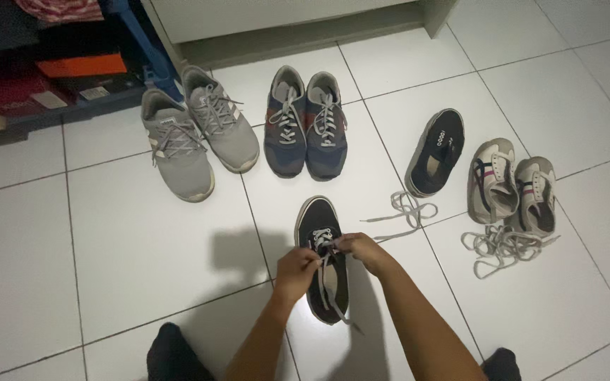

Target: The person unlaces a dark sneaker by pulling the laces out of the eyelets, then re-laces the same shoe by threading the laces back through the eyelets and tying a knot. The person handles the shoe and laces by hand.

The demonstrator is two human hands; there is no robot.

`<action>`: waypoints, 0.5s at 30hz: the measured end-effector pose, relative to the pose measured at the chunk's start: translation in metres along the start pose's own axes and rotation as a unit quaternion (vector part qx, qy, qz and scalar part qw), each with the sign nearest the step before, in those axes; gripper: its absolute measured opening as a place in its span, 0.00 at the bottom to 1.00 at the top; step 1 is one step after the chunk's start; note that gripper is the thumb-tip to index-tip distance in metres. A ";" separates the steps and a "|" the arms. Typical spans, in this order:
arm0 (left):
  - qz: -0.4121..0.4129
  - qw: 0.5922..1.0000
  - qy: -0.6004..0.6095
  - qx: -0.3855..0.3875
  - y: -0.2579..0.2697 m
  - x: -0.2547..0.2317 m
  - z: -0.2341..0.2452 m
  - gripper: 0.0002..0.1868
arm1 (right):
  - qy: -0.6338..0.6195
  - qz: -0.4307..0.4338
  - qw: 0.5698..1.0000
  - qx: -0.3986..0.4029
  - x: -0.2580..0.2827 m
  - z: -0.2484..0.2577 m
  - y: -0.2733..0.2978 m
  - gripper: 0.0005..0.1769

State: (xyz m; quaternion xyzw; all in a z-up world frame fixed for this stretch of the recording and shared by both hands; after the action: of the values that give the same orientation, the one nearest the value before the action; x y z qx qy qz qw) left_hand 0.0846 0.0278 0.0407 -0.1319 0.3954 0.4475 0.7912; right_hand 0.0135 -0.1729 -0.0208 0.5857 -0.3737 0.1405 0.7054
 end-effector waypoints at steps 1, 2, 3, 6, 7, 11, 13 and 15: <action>0.017 0.991 0.134 0.025 0.002 0.004 0.006 0.09 | -0.057 -0.015 0.998 -0.002 -0.002 0.002 0.001 0.12; 0.035 0.962 0.265 0.049 0.003 0.008 0.012 0.10 | -0.113 -0.030 0.993 -0.004 -0.004 0.004 0.002 0.12; 0.054 0.915 0.392 0.074 0.007 0.010 0.016 0.12 | -0.167 -0.045 0.985 0.003 -0.007 0.003 0.005 0.11; 0.047 0.752 0.651 0.090 0.008 0.012 0.032 0.11 | -0.284 -0.081 0.955 0.023 -0.011 -0.001 0.011 0.12; 0.047 0.747 0.656 0.098 0.007 0.015 0.035 0.10 | -0.298 -0.090 0.950 0.027 -0.013 -0.003 0.013 0.14; 0.120 0.839 0.494 0.195 0.011 0.042 0.025 0.05 | -0.323 -0.068 0.944 -0.011 -0.017 -0.004 0.016 0.14; 0.170 0.894 0.343 0.232 0.019 0.059 0.012 0.05 | -0.302 -0.078 0.950 -0.006 -0.018 -0.007 0.012 0.12; 0.200 0.924 0.232 0.228 0.023 0.069 0.000 0.06 | -0.272 -0.068 0.960 0.001 -0.017 -0.009 0.008 0.10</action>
State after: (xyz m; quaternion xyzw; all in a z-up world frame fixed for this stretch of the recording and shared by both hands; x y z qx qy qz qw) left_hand 0.0857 0.0824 -0.0075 0.0337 0.6772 0.4514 0.5801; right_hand -0.0001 -0.1586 -0.0270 0.6267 -0.5111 -0.0719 0.5839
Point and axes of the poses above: each hand's wrist, its own y-axis away from the middle knuckle, its own z-axis out of the back of the hand, x = y × z, the point moved 7 cm from there along -y, towards the middle knuckle, and after that the axes turned 15 degrees about -y, right-handed, at the moved point
